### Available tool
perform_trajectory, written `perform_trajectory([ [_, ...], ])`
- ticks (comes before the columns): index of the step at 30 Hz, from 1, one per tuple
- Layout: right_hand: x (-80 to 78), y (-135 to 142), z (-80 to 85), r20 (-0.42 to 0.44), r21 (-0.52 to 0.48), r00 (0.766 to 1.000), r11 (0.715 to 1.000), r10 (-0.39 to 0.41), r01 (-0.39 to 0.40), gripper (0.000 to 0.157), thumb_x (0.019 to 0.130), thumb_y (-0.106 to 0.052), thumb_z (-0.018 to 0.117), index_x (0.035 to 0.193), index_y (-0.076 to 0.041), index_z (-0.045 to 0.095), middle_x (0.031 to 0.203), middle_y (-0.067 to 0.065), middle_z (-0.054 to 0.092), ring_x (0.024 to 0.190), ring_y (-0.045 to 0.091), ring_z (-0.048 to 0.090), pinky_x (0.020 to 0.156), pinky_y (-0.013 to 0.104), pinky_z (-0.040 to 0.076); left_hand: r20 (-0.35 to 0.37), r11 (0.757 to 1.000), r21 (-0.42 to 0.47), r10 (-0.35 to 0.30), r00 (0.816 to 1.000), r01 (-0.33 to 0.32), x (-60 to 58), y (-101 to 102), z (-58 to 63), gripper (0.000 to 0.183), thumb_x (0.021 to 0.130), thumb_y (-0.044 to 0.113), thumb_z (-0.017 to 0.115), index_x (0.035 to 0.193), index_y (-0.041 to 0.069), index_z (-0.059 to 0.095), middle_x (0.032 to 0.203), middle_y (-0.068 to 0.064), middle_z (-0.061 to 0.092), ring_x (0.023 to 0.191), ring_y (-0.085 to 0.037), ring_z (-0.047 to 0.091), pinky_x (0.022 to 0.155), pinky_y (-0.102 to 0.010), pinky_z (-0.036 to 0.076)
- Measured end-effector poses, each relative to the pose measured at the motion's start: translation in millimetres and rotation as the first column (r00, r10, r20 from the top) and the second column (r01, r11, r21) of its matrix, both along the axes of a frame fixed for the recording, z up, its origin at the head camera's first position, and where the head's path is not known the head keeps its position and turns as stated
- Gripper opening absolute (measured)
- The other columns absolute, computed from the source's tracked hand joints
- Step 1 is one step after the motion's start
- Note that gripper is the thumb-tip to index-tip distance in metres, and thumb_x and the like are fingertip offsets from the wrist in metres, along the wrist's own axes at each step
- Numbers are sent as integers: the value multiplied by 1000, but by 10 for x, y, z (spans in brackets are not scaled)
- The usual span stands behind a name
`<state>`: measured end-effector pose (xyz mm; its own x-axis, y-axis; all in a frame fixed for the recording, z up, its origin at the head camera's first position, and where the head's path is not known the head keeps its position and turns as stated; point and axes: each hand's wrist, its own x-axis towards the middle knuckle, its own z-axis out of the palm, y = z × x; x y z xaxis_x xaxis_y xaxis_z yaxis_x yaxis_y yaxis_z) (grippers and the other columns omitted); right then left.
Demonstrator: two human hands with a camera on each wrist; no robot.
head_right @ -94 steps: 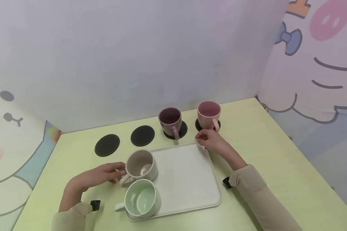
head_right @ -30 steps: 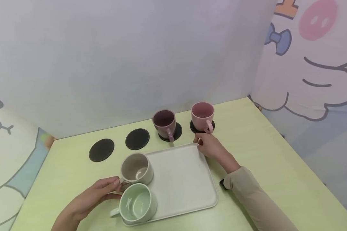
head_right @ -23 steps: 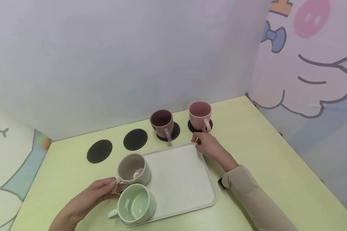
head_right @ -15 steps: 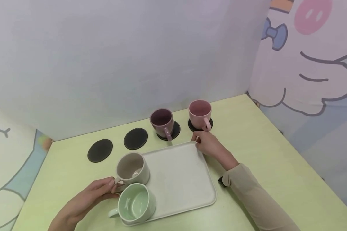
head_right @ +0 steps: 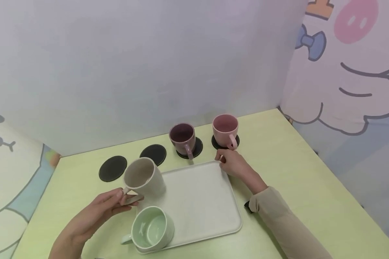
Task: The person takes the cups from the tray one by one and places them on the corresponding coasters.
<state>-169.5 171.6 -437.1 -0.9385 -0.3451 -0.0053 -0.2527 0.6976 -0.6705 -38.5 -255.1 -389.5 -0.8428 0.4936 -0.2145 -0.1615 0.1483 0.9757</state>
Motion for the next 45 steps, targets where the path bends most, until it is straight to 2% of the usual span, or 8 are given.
perform_trajectory([
  [4, 30, -7, -36, 27, -4, 1000, 1000, -13, 13, 16, 88, 0, 59, 99, -9, 65, 88, 9, 66, 79, 18, 59, 67, 29, 48, -12, 998, 9, 68, 998, -68, -78, 32, 81, 31, 108, 23, 38, 97, -1, 54, 117, -7, 65, 121, -22, 64, 105, -30, 50],
  [7, 41, -2, -39, 34, 0, 999, 1000, -22, 22, 16, 88, 0, 60, 100, -11, 65, 88, 8, 66, 78, 18, 59, 68, 28, 48, -24, 991, 13, 134, 991, -134, -153, 70, 148, 31, 107, 27, 40, 94, 2, 51, 104, 0, 59, 123, -20, 64, 103, -30, 51],
  [11, 37, 4, -5, 13, -21, 1000, 1000, -16, 16, 17, 88, 1, 58, 100, -9, 65, 87, 9, 66, 77, 18, 60, 67, 29, 49, -55, 976, 49, 214, 975, -211, -257, 107, 214, 27, 106, 30, 42, 94, 9, 54, 103, 2, 57, 125, -19, 62, 100, -26, 52],
  [14, 36, 7, 20, 9, -19, 1000, 1000, -3, 3, 17, 89, 1, 58, 100, -8, 66, 88, 10, 66, 76, 18, 59, 66, 29, 49, -75, 971, 107, 223, 972, -215, -328, 116, 225, 26, 107, 27, 40, 93, 12, 55, 114, 3, 63, 125, -17, 62, 100, -25, 52],
  [20, 45, 13, 62, 15, -23, 1000, 1000, -9, 9, 16, 90, 1, 58, 101, -8, 65, 88, 10, 66, 76, 18, 59, 65, 28, 49, -69, 955, 164, 262, 963, -248, -465, 161, 238, 24, 106, 28, 42, 93, 15, 58, 119, -1, 63, 120, -15, 65, 96, -24, 53],
  [25, 48, 33, 53, 17, -17, 1000, 1000, -9, 9, 16, 90, 0, 58, 101, -10, 65, 88, 9, 66, 77, 18, 59, 66, 29, 50, -9, 937, 185, 304, 953, -297, -547, 228, 206, 24, 106, 30, 44, 92, 16, 59, 118, -2, 66, 116, -16, 66, 96, -24, 52],
  [34, 63, 31, 32, 29, -26, 1000, 1000, -2, 3, 17, 89, 0, 58, 100, -11, 65, 89, 8, 66, 77, 18, 59, 66, 29, 50, 74, 893, 181, 405, 911, -412, -651, 318, 145, 24, 102, 34, 52, 92, 15, 63, 121, -5, 63, 114, -15, 66, 96, -23, 52],
  [45, 47, 14, 33, 16, -27, 1000, 1000, 7, -6, 16, 89, 0, 58, 100, -10, 65, 89, 9, 66, 78, 18, 59, 66, 29, 50, 84, 863, 133, 479, 874, -487, -773, 347, -29, 21, 100, 30, 58, 95, 12, 68, 108, 0, 68, 111, -16, 68, 95, -24, 53],
])
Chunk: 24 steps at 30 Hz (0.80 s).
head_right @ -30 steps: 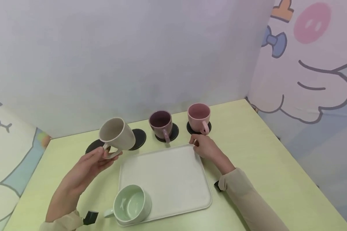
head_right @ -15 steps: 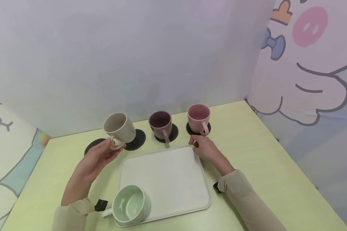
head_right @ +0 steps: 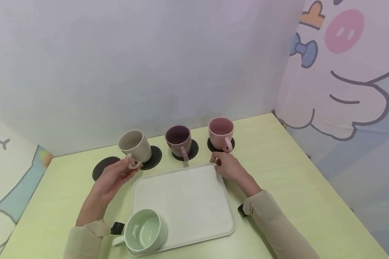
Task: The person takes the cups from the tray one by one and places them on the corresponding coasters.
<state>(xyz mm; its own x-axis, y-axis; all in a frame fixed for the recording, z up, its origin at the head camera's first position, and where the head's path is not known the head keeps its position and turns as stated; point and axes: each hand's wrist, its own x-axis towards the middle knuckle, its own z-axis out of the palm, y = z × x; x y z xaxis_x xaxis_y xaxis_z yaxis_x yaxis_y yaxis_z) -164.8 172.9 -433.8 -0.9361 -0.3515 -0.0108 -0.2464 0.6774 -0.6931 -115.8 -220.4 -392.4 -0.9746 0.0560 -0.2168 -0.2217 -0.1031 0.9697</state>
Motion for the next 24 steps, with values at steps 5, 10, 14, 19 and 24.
perform_trajectory([
  [5, -2, 6, 2, 4, -2, 1000, 1000, -3, 3, 16, 90, -1, 58, 100, -10, 65, 90, 10, 66, 78, 18, 60, 66, 29, 50, 11, 999, -14, 34, 999, -33, -40, 60, -60, 25, 99, 32, 59, 102, 9, 70, 107, -1, 71, 107, -14, 68, 91, -22, 54],
  [10, -14, -5, -4, 5, -2, 1000, 1000, 1, -1, 16, 90, -1, 59, 101, -10, 66, 90, 11, 67, 78, 18, 61, 67, 28, 51, 31, 999, 17, 37, 999, -37, -67, 90, -113, 26, 100, 32, 58, 102, 9, 71, 109, -3, 69, 109, -15, 68, 91, -21, 54],
  [14, -26, -6, -1, -5, -13, 1000, 1000, 6, -6, 16, 90, 0, 59, 101, -9, 66, 90, 12, 67, 78, 19, 61, 66, 29, 50, 37, 999, 29, 30, 999, -31, -83, 119, -134, 26, 99, 33, 58, 101, 11, 72, 107, -3, 70, 111, -16, 68, 94, -22, 54],
  [19, -39, 7, -21, -3, -17, 1000, 1000, 11, -11, 16, 90, 0, 59, 101, -9, 66, 90, 11, 67, 78, 18, 60, 66, 29, 50, 55, 999, 31, 38, 998, -40, -94, 150, -150, 27, 98, 33, 59, 102, 10, 73, 105, -1, 70, 109, -16, 68, 93, -22, 54],
  [24, -45, 13, -39, -2, -10, 1000, 1000, 8, -8, 15, 90, -1, 60, 100, -11, 66, 90, 10, 67, 79, 18, 61, 68, 28, 50, 77, 999, 40, 13, 997, -16, -103, 159, -167, 27, 98, 31, 60, 107, 9, 72, 102, 0, 71, 107, -16, 67, 92, -22, 54],
])
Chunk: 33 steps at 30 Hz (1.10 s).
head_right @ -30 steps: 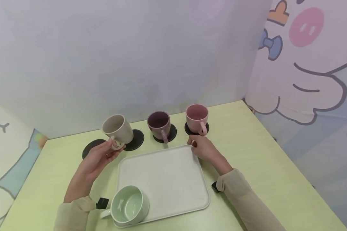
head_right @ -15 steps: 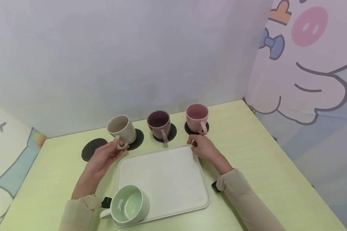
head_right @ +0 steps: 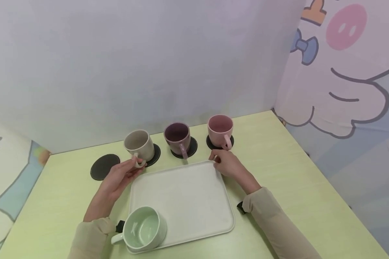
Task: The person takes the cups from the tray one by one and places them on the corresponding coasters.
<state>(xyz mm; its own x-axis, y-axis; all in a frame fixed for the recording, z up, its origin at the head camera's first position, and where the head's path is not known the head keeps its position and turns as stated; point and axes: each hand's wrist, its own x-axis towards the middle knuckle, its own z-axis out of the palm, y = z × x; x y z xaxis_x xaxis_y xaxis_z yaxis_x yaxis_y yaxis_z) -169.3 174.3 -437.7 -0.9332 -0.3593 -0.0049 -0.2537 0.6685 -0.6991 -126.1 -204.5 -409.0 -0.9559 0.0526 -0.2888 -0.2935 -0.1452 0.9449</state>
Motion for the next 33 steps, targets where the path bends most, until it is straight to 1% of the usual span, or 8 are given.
perform_trajectory([
  [4, 1, -19, -1, -2, -10, 1000, 1000, 5, -5, 15, 91, -2, 61, 101, -11, 66, 91, 10, 67, 80, 18, 61, 68, 29, 50, 7, 1000, 4, -18, 1000, 18, 1, -35, 5, 29, 97, 33, 61, 108, 9, 72, 104, 0, 70, 108, -17, 66, 92, -22, 54],
  [7, 12, -23, -3, 5, -14, 1000, 1000, 15, -15, 15, 91, -2, 60, 101, -10, 66, 92, 11, 67, 80, 18, 61, 69, 29, 50, 28, 998, -28, -63, 998, 64, 29, -65, 13, 36, 99, 34, 59, 118, 5, 66, 109, 0, 68, 111, -18, 64, 94, -25, 53],
  [12, 25, -13, -12, 8, -16, 1000, 1000, 25, -25, 15, 91, 0, 60, 102, -8, 66, 91, 12, 67, 80, 18, 61, 69, 29, 50, 28, 967, -173, -188, 982, 189, 106, -83, 51, 45, 103, 27, 51, 139, 1, 47, 128, -5, 59, 123, -22, 58, 103, -35, 49],
  [14, 22, -10, -14, 10, -19, 1000, 1000, 24, -24, 15, 91, 0, 60, 102, -8, 66, 91, 12, 67, 79, 18, 60, 68, 29, 50, 20, 949, -234, -212, 977, 211, 137, -78, 71, 46, 103, 25, 50, 143, 2, 43, 136, -10, 53, 126, -24, 56, 106, -39, 48],
  [17, 6, -5, -15, 13, -24, 1000, 999, 26, -26, 15, 91, 0, 59, 103, -8, 66, 91, 13, 66, 79, 18, 60, 68, 29, 50, 20, 934, -288, -216, 976, 213, 190, -71, 109, 48, 103, 24, 50, 146, 5, 40, 145, -17, 45, 130, -28, 54, 108, -41, 47],
  [21, -28, 8, -19, 9, -24, 1000, 999, 27, -26, 15, 91, 0, 59, 103, -8, 65, 90, 12, 66, 79, 18, 60, 67, 29, 50, 25, 923, -317, -221, 975, 218, 262, -94, 173, 51, 103, 21, 49, 150, 10, 35, 151, -18, 40, 130, -27, 54, 107, -40, 48],
  [27, -67, 15, -25, 5, -25, 1000, 999, 25, -25, 16, 91, 1, 59, 102, -8, 66, 90, 12, 67, 79, 19, 61, 67, 29, 50, 23, 918, -316, -245, 969, 239, 372, -136, 209, 56, 102, 24, 51, 154, 21, 30, 154, -17, 41, 131, -27, 55, 106, -38, 48],
  [33, -77, 34, -43, 7, -28, 1000, 999, 23, -23, 15, 91, 0, 59, 102, -8, 66, 91, 13, 67, 80, 19, 60, 67, 29, 50, 10, 910, -317, -277, 961, 266, 478, -162, 211, 53, 103, 26, 50, 153, 20, 32, 154, -15, 42, 131, -29, 54, 106, -35, 48],
])
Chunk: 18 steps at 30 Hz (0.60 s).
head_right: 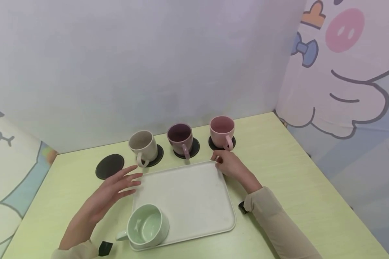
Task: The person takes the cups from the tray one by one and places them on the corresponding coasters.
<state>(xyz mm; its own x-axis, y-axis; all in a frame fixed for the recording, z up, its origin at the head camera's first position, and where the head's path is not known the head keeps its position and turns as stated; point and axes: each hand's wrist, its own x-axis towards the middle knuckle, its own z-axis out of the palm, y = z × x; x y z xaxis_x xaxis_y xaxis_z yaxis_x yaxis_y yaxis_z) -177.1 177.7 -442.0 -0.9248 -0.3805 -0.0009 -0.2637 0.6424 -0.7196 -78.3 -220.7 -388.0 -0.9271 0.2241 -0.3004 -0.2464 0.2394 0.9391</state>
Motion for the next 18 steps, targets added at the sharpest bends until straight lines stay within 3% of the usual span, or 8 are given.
perform_trajectory([
  [4, -4, 16, -17, 4, -3, 1000, 1000, -5, 5, 15, 92, 0, 59, 102, -8, 65, 91, 12, 67, 80, 19, 61, 67, 29, 50, 10, 999, -12, -31, 999, 31, 85, -41, 23, 50, 103, 29, 49, 151, 23, 36, 153, -12, 44, 133, -28, 53, 105, -31, 47],
  [8, -6, 25, -21, 3, -6, 1000, 1000, -7, 8, 15, 92, 0, 59, 102, -8, 65, 91, 12, 67, 81, 19, 60, 67, 29, 50, 17, 990, -71, -125, 992, 126, 192, -102, 47, 49, 104, 34, 47, 151, 22, 37, 151, -9, 47, 134, -26, 51, 103, -28, 47],
  [14, -2, 14, -14, 8, -12, 1000, 1000, -5, 5, 14, 92, -1, 59, 103, -8, 65, 92, 13, 67, 80, 19, 60, 68, 29, 50, 39, 955, -105, -275, 961, 277, 337, -213, 31, 50, 105, 30, 46, 153, 21, 34, 150, -11, 47, 131, -11, 53, 101, -24, 49],
  [18, 0, 10, -18, 6, -3, 1000, 1000, -6, 6, 14, 92, -1, 60, 103, -8, 65, 92, 12, 67, 80, 18, 61, 68, 29, 50, 23, 927, -101, -361, 932, 361, 409, -292, -14, 49, 105, 22, 46, 153, 22, 33, 150, -12, 46, 130, -11, 54, 100, -20, 48],
])
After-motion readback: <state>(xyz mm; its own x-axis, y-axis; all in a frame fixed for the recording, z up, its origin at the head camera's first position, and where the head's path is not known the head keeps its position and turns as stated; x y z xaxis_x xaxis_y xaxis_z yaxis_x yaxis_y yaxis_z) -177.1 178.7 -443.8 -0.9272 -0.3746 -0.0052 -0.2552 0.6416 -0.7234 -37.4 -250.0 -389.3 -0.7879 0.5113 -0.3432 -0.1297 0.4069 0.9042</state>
